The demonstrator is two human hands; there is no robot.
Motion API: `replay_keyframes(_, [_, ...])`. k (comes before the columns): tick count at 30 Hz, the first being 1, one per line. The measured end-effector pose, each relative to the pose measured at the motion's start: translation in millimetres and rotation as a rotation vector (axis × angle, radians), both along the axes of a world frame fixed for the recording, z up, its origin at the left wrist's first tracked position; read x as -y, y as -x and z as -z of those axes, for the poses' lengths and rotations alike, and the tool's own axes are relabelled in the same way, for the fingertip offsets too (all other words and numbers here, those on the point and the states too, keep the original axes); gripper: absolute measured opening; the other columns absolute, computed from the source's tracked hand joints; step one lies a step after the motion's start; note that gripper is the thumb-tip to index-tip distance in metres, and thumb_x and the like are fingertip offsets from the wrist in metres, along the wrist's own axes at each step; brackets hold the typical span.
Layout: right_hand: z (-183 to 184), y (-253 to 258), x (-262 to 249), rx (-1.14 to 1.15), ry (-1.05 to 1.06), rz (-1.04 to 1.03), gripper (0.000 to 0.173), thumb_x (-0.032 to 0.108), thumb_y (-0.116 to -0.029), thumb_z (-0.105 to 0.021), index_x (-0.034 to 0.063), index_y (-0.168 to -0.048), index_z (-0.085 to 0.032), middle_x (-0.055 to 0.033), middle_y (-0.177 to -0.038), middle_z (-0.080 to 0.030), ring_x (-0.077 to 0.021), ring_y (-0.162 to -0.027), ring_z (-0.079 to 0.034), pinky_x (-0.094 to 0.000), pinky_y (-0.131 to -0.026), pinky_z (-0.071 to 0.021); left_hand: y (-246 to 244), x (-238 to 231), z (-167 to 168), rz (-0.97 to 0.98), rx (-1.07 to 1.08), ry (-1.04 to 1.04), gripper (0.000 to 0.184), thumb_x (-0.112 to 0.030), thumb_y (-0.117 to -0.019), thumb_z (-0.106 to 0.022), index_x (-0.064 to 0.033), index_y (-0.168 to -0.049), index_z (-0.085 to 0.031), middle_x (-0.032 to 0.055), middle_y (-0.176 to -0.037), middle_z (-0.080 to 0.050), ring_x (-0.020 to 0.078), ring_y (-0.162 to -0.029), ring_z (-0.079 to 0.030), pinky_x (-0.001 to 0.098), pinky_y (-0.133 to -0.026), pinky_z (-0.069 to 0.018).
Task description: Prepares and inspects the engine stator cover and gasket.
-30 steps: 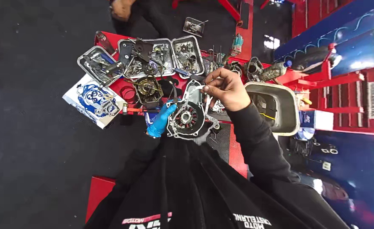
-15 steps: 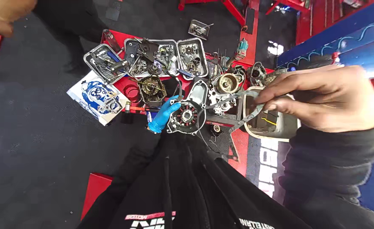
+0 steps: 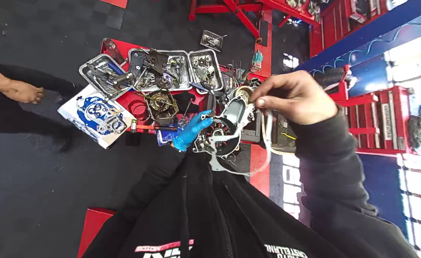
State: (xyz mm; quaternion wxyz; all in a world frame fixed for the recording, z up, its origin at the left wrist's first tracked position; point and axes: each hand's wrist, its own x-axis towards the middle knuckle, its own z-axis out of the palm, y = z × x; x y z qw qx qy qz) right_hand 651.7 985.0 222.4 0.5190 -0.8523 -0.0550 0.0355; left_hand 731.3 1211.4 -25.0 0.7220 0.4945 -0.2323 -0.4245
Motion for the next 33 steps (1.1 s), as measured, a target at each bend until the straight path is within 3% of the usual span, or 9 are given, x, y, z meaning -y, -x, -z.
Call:
replay_keyframes(4, [60,0,12,-0.007,-0.050,0.254,0.013,0.007,-0.0936,-0.071,-0.0018,-0.104,-0.072,-0.0061,-0.080,-0.073,-0.0102,-0.053,-0.062,-0.0264,-0.044,-0.0539,16,-8,-4,-0.028,-0.029,0.070,0.034,-0.025,-0.1054,-0.052,0.0009,-0.127,-0.058,0.0060,-0.119,-0.067,0.0084,-0.113,-0.064,0.0287,-0.103,-0.0517])
replay_keyframes(7, [81,9,12,0.051,0.061,0.397,0.015,0.010,-0.0941,-0.073,0.0014,-0.106,-0.073,-0.0040,-0.083,-0.073,-0.0076,-0.055,-0.062,-0.0247,-0.045,-0.0529,23,-8,-10,-0.023,-0.029,0.065,0.043,-0.029,-0.1015,-0.054,-0.0004,-0.134,-0.056,0.0015,-0.117,-0.068,0.0036,-0.108,-0.064,0.0240,-0.099,-0.0519])
replay_keyframes(12, [98,26,1,0.172,0.219,0.496,0.014,0.015,-0.0931,-0.074,0.0043,-0.102,-0.077,-0.0041,-0.094,-0.076,-0.0070,-0.076,-0.068,-0.0266,-0.073,-0.0591,29,-6,-8,0.011,0.005,0.061,0.051,-0.035,-0.1030,-0.055,-0.0033,-0.143,-0.052,0.0061,-0.126,-0.066,0.0079,-0.113,-0.063,0.0287,-0.102,-0.0517])
replay_keyframes(17, [112,31,-6,0.090,0.068,0.582,0.011,0.011,-0.0917,-0.076,0.0037,-0.100,-0.077,-0.0026,-0.088,-0.076,-0.0051,-0.071,-0.068,-0.0240,-0.068,-0.0588,36,-7,12,0.032,0.002,0.057,0.047,-0.027,-0.1064,-0.050,-0.0034,-0.147,-0.050,0.0130,-0.137,-0.063,0.0169,-0.123,-0.061,0.0359,-0.107,-0.0497])
replay_keyframes(20, [122,38,-18,0.104,0.041,0.642,0.008,0.009,-0.0923,-0.075,0.0062,-0.100,-0.076,-0.0010,-0.084,-0.074,-0.0051,-0.061,-0.061,-0.0222,-0.056,-0.0529,39,-10,12,0.027,-0.011,0.073,0.048,-0.027,-0.1059,-0.050,-0.0031,-0.147,-0.051,0.0122,-0.137,-0.063,0.0161,-0.123,-0.061,0.0351,-0.107,-0.0491])
replay_keyframes(23, [135,45,-26,0.155,0.053,0.672,0.011,0.010,-0.0926,-0.075,0.0084,-0.103,-0.076,-0.0008,-0.087,-0.073,-0.0057,-0.062,-0.060,-0.0221,-0.055,-0.0514,44,-16,6,0.003,-0.039,0.071,0.046,-0.028,-0.1066,-0.047,-0.0024,-0.145,-0.050,0.0085,-0.133,-0.065,0.0118,-0.121,-0.062,0.0314,-0.107,-0.0496])
replay_keyframes(27, [145,47,-29,0.285,0.235,0.648,0.016,0.016,-0.0937,-0.073,0.0092,-0.108,-0.077,-0.0043,-0.094,-0.067,-0.0075,-0.068,-0.054,-0.0231,-0.060,-0.0453,47,-21,-1,-0.022,-0.063,0.077,0.046,-0.026,-0.1057,-0.046,-0.0018,-0.144,-0.049,0.0063,-0.129,-0.065,0.0087,-0.117,-0.062,0.0291,-0.105,-0.0506])
replay_keyframes(30, [144,46,-27,0.356,0.443,0.599,0.018,0.023,-0.0961,-0.073,0.0114,-0.107,-0.079,-0.0071,-0.094,-0.066,-0.0082,-0.071,-0.057,-0.0221,-0.062,-0.0483,48,-26,0,-0.028,-0.031,0.068,0.046,-0.027,-0.1061,-0.046,-0.0026,-0.144,-0.050,0.0066,-0.129,-0.066,0.0098,-0.117,-0.063,0.0301,-0.105,-0.0509])
replay_keyframes(33, [136,47,-26,0.361,0.646,0.495,0.022,0.029,-0.0987,-0.070,0.0130,-0.110,-0.080,-0.0123,-0.096,-0.068,-0.0166,-0.079,-0.064,-0.0304,-0.071,-0.0547,49,-29,3,-0.043,-0.014,0.054,0.045,-0.029,-0.1057,-0.046,-0.0036,-0.143,-0.052,0.0070,-0.131,-0.065,0.0113,-0.120,-0.062,0.0321,-0.106,-0.0505])
